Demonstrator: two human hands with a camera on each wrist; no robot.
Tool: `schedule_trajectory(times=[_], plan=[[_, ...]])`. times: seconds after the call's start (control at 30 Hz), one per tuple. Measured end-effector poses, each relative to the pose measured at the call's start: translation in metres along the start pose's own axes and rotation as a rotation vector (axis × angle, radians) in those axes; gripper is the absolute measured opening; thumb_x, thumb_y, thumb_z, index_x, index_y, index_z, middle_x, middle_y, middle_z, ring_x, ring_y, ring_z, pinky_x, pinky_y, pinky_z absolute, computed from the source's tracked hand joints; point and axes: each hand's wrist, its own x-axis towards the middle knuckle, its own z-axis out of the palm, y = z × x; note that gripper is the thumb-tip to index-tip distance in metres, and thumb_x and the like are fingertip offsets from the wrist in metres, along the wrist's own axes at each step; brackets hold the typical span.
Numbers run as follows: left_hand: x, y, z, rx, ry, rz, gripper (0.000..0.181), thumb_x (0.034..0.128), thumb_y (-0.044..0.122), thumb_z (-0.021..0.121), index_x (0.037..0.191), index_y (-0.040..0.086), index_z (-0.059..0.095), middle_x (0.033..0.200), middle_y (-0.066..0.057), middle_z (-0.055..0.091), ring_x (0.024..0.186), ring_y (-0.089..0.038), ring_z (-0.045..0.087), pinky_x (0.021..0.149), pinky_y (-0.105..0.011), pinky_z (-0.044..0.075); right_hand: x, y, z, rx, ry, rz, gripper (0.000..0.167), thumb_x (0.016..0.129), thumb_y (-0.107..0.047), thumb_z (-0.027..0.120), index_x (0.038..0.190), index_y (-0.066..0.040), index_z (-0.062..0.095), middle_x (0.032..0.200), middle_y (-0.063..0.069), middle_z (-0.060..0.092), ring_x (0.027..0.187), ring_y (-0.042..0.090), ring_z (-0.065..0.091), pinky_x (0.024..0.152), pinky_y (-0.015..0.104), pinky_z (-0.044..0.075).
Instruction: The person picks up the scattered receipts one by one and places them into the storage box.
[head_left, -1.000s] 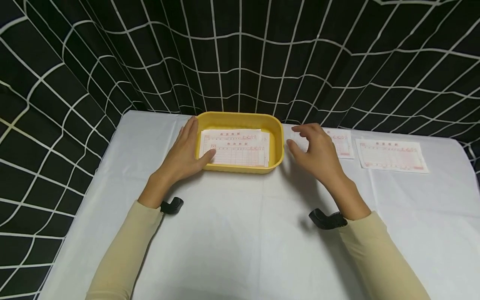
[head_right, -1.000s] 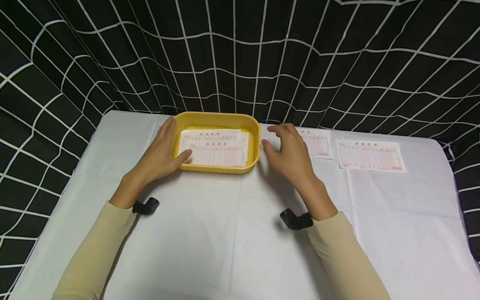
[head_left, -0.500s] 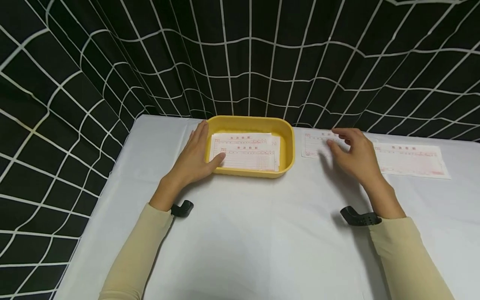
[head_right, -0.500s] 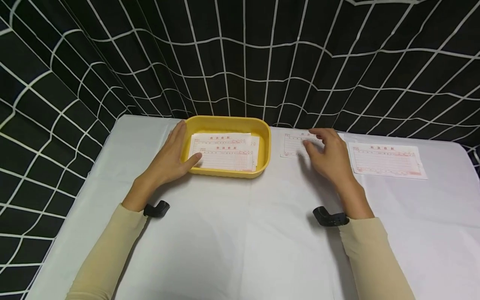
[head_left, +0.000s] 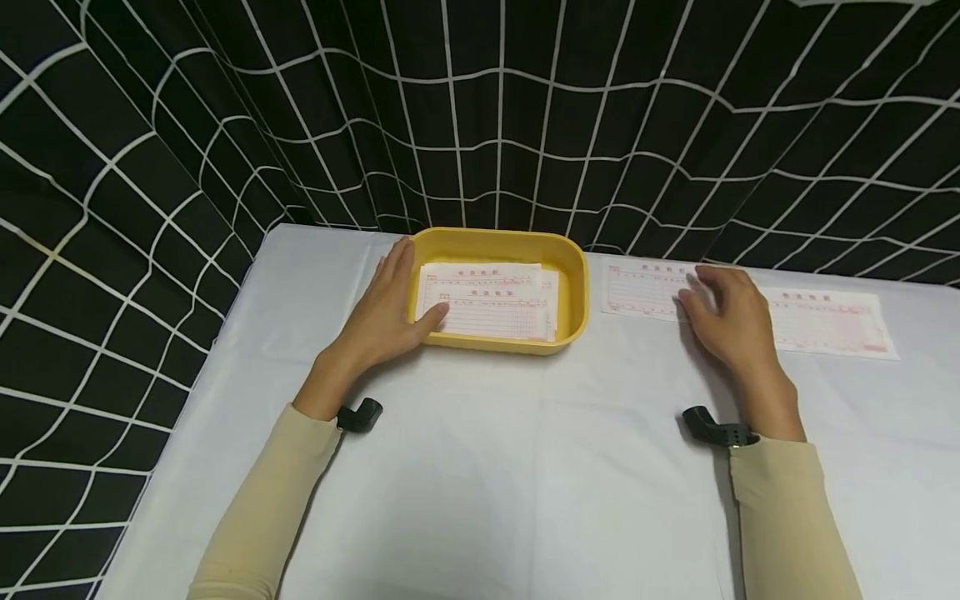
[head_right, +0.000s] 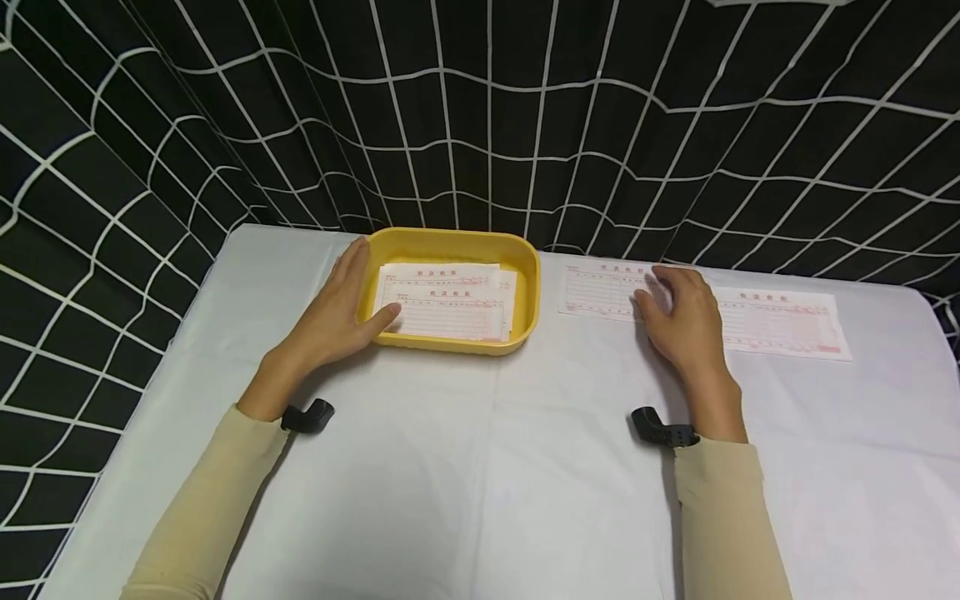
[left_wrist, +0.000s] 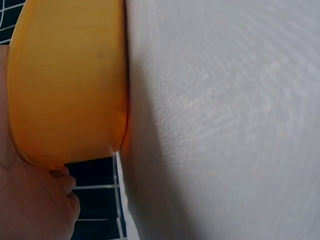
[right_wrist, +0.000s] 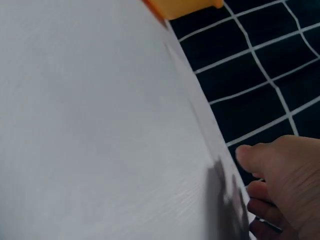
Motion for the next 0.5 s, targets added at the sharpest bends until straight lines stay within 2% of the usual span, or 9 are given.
schedule_trajectory(times=[0.23, 0.5], plan=[[0.001, 0.003, 0.003, 0.011, -0.009, 0.008, 0.103, 0.0982, 0.053, 0.06, 0.171, 0.005, 0.005, 0.181, -0.009, 0.004, 0.168, -0.032, 0.007, 0.138, -0.043, 0.008, -0.004, 0.011, -0.001, -0.034, -0.018, -0.015, 0.051, 0.103, -0.019, 0.063, 0.144, 0.009, 0.056, 0.149, 0.036, 0.051, 0.141, 0.058, 0.045, 0.118, 0.07, 0.032], [0.001, 0.002, 0.001, 0.008, -0.008, 0.015, 0.102, 0.0991, 0.052, 0.059, 0.17, 0.004, 0.005, 0.181, -0.01, 0.004, 0.169, -0.028, 0.005, 0.138, -0.042, 0.005, -0.005, 0.019, -0.004, -0.089, -0.11, 0.007, 0.058, 0.105, -0.026, 0.06, 0.153, 0.004, 0.048, 0.163, 0.034, 0.039, 0.152, 0.058, 0.034, 0.123, 0.074, 0.025]])
